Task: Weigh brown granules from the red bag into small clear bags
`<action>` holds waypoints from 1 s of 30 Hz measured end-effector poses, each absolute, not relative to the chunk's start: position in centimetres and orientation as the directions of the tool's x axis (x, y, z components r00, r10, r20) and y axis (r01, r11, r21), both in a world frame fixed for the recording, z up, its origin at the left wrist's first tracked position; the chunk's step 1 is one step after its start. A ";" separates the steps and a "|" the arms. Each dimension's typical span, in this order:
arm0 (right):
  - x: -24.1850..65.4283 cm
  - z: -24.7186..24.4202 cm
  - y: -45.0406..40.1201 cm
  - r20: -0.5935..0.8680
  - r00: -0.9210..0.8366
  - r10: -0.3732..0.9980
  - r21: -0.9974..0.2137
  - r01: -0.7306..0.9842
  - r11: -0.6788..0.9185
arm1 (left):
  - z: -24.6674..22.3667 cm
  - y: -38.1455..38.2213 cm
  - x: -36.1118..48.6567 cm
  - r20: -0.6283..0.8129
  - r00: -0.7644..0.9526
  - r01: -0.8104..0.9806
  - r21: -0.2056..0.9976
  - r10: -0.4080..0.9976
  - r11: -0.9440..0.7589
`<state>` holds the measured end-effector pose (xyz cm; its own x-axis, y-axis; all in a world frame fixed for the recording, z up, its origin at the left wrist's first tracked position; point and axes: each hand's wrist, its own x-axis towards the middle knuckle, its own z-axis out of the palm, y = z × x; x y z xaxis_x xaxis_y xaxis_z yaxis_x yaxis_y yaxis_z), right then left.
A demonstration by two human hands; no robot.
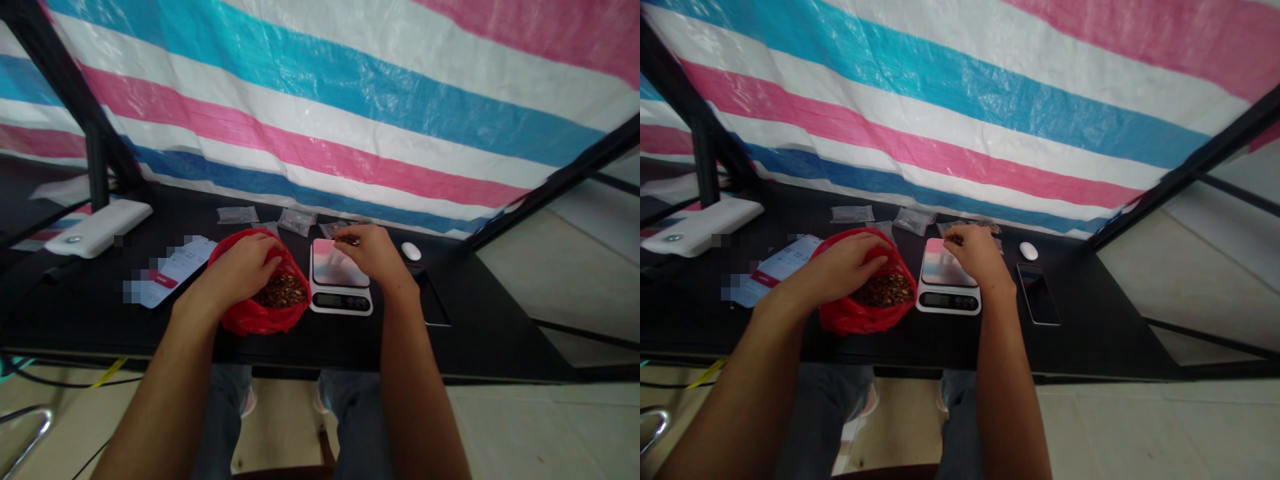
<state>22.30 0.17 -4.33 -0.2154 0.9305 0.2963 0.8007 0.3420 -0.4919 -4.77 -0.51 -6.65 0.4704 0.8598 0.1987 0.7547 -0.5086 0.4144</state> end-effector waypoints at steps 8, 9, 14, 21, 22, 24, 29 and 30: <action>22.2 -4.0 0.0 0.265 -0.247 0.932 -0.524 0.774 0.354 | -6.6 -0.8 -4.7 0.213 0.459 0.759 0.410 0.862 -0.506; 22.3 -4.0 0.0 0.262 -0.253 0.931 -0.527 0.771 0.358 | -6.6 -0.8 -4.7 0.209 0.458 0.762 0.408 0.864 -0.503; 22.5 -4.2 0.0 0.259 -0.267 0.928 -0.543 0.754 0.369 | -6.3 -1.0 -4.4 0.241 0.453 0.752 0.414 0.858 -0.513; 22.7 -4.1 -0.2 0.245 -0.255 0.935 -0.547 0.760 0.351 | -5.7 -1.3 -3.2 0.299 0.472 0.731 0.393 0.829 -0.558; 22.7 -4.0 -0.2 0.244 -0.258 0.935 -0.543 0.763 0.352 | -5.7 -1.3 -3.0 0.307 0.471 0.726 0.397 0.827 -0.561; 22.7 -3.8 -0.3 0.237 -0.260 0.936 -0.530 0.773 0.349 | -6.0 -1.0 -2.4 0.323 0.471 0.708 0.417 0.821 -0.570; 22.6 -3.4 -0.5 0.240 -0.252 0.938 -0.485 0.806 0.340 | -7.3 1.0 -0.7 0.316 0.494 0.680 0.441 0.810 -0.586; 22.6 -3.4 -0.5 0.245 -0.253 0.936 -0.486 0.803 0.344 | -7.5 1.5 -0.4 0.290 0.498 0.697 0.426 0.817 -0.577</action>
<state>22.64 -0.54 -3.42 -0.2530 0.9359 0.2450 0.8034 0.3444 -0.4858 -0.44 1.51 -7.54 0.4983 0.8170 0.2901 0.6974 -0.5765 0.4257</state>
